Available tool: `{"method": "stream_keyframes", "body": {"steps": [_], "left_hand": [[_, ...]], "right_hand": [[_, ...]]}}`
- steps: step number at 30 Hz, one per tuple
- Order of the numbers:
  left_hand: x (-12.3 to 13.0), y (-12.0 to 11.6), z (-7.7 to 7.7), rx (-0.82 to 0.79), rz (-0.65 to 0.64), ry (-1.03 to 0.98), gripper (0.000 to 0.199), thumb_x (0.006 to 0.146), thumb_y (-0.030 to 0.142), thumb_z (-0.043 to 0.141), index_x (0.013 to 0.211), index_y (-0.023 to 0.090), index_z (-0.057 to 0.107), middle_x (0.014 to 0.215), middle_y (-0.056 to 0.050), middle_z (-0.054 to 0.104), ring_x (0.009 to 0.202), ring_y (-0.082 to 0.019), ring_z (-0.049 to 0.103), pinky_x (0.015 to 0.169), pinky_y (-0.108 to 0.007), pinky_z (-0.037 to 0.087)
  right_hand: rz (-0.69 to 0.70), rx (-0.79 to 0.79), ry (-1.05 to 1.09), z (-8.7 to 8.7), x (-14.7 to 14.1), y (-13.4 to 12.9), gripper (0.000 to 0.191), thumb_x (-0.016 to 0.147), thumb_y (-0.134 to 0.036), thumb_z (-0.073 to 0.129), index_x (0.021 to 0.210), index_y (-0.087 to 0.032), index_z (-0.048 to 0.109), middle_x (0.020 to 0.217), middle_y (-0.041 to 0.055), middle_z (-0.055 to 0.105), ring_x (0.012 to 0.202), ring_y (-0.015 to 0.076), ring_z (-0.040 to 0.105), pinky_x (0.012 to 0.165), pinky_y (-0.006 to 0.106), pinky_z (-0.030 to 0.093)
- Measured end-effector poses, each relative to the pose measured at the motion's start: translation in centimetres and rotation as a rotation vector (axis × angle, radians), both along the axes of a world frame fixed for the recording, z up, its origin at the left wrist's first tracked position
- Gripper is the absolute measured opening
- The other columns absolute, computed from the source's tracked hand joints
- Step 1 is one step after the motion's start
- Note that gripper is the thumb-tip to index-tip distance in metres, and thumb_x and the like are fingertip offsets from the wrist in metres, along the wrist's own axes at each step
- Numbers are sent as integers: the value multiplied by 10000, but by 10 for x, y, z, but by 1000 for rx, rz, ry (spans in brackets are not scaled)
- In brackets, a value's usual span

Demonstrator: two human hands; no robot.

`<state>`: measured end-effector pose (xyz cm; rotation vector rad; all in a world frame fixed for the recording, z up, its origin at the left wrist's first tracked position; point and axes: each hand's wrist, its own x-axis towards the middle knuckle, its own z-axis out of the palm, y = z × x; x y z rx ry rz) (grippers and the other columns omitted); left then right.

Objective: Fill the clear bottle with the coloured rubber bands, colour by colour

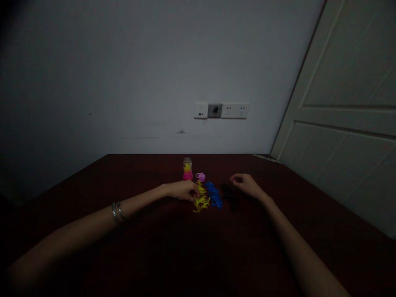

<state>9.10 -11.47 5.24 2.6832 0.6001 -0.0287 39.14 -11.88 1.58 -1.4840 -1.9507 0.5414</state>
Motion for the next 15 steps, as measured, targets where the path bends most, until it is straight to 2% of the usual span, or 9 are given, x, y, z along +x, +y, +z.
{"method": "stream_keyframes", "body": {"steps": [9,12,15], "left_hand": [[-6,5,0,20,-8,-57,77,697,90,584,732,118,646,707,-15,624,628,-88,525,586,-185,371],[-10,7,15,28,-12,-65,73,696,94,583,714,118,650,708,-14,614,636,-85,522,613,-186,381],[-16,10,44,84,6,-85,86,673,106,600,728,114,666,757,-30,614,669,-92,524,628,-192,385]], "right_hand": [[17,10,-15,-3,1,3,267,728,-335,486,826,-144,646,774,63,653,682,172,579,611,274,444],[12,33,-27,-2,1,3,263,731,-323,483,825,-142,648,785,61,655,705,176,579,635,278,445],[1,43,-25,-2,0,4,263,725,-318,484,821,-143,654,774,56,655,694,173,576,626,272,444]]}}
